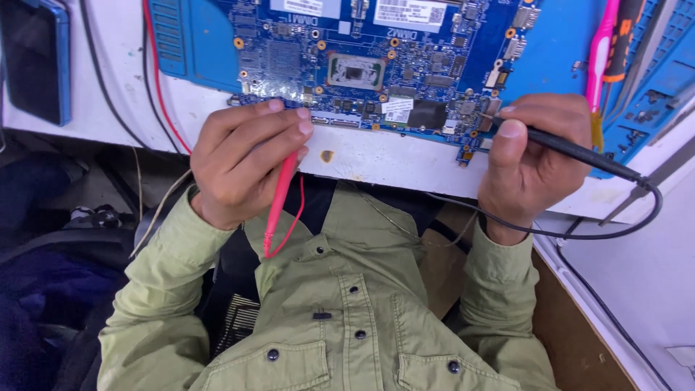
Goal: The person uses multimeter probes to test points on a blue motherboard. They then pick up a mobile phone, navigate the screen, and appear to use a calculator app.
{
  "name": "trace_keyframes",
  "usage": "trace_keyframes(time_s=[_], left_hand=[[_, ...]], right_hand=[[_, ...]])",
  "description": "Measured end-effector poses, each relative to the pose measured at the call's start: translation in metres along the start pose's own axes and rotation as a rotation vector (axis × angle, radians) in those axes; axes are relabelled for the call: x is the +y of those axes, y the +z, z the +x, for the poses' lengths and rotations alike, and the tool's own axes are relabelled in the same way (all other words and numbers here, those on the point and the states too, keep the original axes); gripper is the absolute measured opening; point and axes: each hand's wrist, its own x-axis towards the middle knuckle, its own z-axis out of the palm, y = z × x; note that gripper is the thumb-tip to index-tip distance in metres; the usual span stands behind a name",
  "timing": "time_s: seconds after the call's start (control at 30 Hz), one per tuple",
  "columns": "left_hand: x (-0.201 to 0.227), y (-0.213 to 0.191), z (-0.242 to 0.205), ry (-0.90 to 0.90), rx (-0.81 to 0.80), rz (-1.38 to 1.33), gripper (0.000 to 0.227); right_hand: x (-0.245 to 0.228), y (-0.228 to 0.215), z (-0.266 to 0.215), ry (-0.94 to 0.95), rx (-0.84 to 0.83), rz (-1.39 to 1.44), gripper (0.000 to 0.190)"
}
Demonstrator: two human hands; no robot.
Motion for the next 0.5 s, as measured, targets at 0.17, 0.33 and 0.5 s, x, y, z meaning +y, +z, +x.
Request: trace_keyframes(time_s=[0.17, 0.33, 0.5], left_hand=[[-0.0013, 0.0003, -0.0027, 0.003, -0.015, -0.007, 0.014], [-0.0016, -0.0004, -0.0021, 0.005, -0.022, -0.011, 0.015], [-0.0020, -0.0007, -0.0034, 0.003, -0.040, -0.001, 0.015]], right_hand=[[0.0012, -0.0012, -0.0004, 0.004, -0.004, 0.005, 0.033], [0.0020, -0.0011, -0.0008, 0.013, -0.001, 0.000, 0.034], [0.0005, -0.0006, -0.0003, 0.025, 0.036, -0.011, 0.035]])
